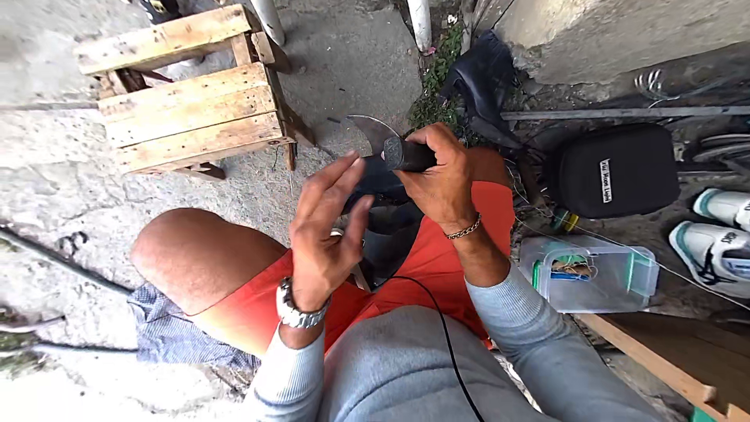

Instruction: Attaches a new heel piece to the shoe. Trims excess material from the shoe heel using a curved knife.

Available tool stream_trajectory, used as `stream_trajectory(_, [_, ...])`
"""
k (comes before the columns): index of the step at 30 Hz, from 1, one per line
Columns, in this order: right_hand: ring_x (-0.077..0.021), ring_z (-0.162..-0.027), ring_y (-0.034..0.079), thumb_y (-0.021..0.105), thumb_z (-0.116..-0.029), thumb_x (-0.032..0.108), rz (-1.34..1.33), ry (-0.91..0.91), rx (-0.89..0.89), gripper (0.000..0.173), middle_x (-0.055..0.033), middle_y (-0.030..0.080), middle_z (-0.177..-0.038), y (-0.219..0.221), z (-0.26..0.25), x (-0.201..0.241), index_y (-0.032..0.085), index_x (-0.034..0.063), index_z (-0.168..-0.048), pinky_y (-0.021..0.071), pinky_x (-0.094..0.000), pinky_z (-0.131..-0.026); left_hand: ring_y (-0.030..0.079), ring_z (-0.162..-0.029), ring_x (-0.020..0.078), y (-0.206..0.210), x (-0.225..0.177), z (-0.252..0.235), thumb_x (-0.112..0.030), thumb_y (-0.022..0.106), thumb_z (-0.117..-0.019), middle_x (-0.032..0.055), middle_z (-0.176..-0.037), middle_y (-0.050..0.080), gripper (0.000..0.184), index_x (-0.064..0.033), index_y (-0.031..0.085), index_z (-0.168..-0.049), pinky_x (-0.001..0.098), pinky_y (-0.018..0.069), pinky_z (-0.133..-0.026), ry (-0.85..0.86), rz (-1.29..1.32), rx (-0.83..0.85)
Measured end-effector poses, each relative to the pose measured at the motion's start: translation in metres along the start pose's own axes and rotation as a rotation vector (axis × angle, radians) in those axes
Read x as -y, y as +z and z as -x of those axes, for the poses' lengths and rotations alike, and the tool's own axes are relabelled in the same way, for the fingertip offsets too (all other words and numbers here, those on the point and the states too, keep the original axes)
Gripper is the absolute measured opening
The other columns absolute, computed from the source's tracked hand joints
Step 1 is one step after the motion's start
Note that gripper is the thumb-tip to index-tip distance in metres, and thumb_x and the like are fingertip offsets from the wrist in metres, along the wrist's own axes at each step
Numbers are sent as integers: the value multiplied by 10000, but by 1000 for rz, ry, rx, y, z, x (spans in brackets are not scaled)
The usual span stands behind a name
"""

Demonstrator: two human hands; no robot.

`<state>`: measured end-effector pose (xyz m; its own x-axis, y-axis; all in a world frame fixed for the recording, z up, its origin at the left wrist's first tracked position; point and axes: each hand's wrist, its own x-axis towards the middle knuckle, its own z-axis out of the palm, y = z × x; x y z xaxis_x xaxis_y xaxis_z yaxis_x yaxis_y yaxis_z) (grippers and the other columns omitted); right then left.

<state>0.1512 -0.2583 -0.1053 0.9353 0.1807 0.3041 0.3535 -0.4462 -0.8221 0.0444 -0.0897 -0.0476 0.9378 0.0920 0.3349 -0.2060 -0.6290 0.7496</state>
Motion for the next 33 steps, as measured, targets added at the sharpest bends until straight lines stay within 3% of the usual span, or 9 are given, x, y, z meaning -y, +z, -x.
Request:
stream_trajectory(8, [-140, -877, 689, 859, -758, 322, 65, 44, 39, 320, -22, 712, -954, -1, 4, 13, 726, 114, -963, 578, -382, -720, 487, -1437, 270, 34, -4, -10, -162, 637, -1010, 152, -1523, 534, 464, 4, 576, -1439, 409, 426, -1191, 72, -180, 55])
stream_trajectory(12, [-238, -872, 679, 858, -775, 196, 168, 9, 106, 305, -94, 690, -1001, -7, 11, 30, 706, 90, -1016, 542, -437, -665, 496, -1430, 275, 37, -3, -1, -153, 632, -980, 177, -1529, 520, 517, 37, 543, -1453, 420, 428, -1195, 22, -97, 45])
stream_trajectory(16, [-234, -869, 689, 842, -800, 254, 194, 13, 123, 279, -87, 698, -983, 5, 15, 19, 714, 93, -988, 549, -448, -676, 454, -1460, 266, 28, 9, -2, -235, 596, -996, 140, -1521, 536, 513, 13, 559, -1443, 431, 394, -1217, -27, -55, 136])
stream_trajectory(19, [-157, -903, 691, 868, -741, 214, -65, 47, 178, 309, -54, 712, -968, 16, 12, -12, 726, 75, -978, 593, -392, -781, 444, -1466, 228, 1, 22, -11, -325, 564, -1038, 88, -1557, 503, 553, -32, 499, -1503, 452, 396, -1220, -110, 74, 279])
stream_trajectory(22, [-167, -929, 702, 869, -728, 73, -418, 55, 364, 443, -120, 702, -1042, 13, 2, -41, 649, -25, -1100, 615, -339, -854, 420, -1480, 204, -40, 42, -21, -500, 571, -1006, 87, -1642, 378, 795, -78, 293, -1619, 447, 412, -1197, -231, 99, 351])
stream_trajectory(26, [-192, -829, 700, 868, -784, 184, -798, 38, 481, 388, -117, 704, -927, 24, -9, -64, 615, -8, -1007, 609, -366, -763, 546, -1378, 200, -54, 77, -13, -535, 416, -1067, 72, -1566, 492, 669, -120, 378, -1591, 445, 513, -1109, -383, 251, 441])
stream_trajectory(28, [-178, -881, 690, 887, -755, 268, -829, 34, 482, 423, -106, 720, -964, 31, -15, -58, 664, 0, -995, 591, -370, -793, 560, -1360, 232, -39, 81, -13, -560, 520, -1011, 66, -1583, 464, 733, -162, 350, -1603, 465, 552, -1056, -427, 323, 508])
stream_trajectory(30, [-179, -1026, 661, 902, -723, 185, -805, 103, 484, 390, -107, 690, -1099, 27, -15, -31, 689, -10, -984, 577, -365, -899, 524, -1393, 252, -21, 77, -15, -545, 643, -949, 50, -1632, 388, 851, -205, 276, -1638, 457, 558, -1056, -397, 449, 565])
stream_trajectory(33, [-254, -1228, 599, 887, -704, 67, -908, 105, 474, 362, -162, 633, -1287, 38, 0, -8, 698, -35, -995, 550, -399, -1003, 516, -1392, 199, -5, 75, -10, -323, 691, -947, 29, -1612, 422, 835, -206, 251, -1647, 386, 524, -1089, -343, 533, 481])
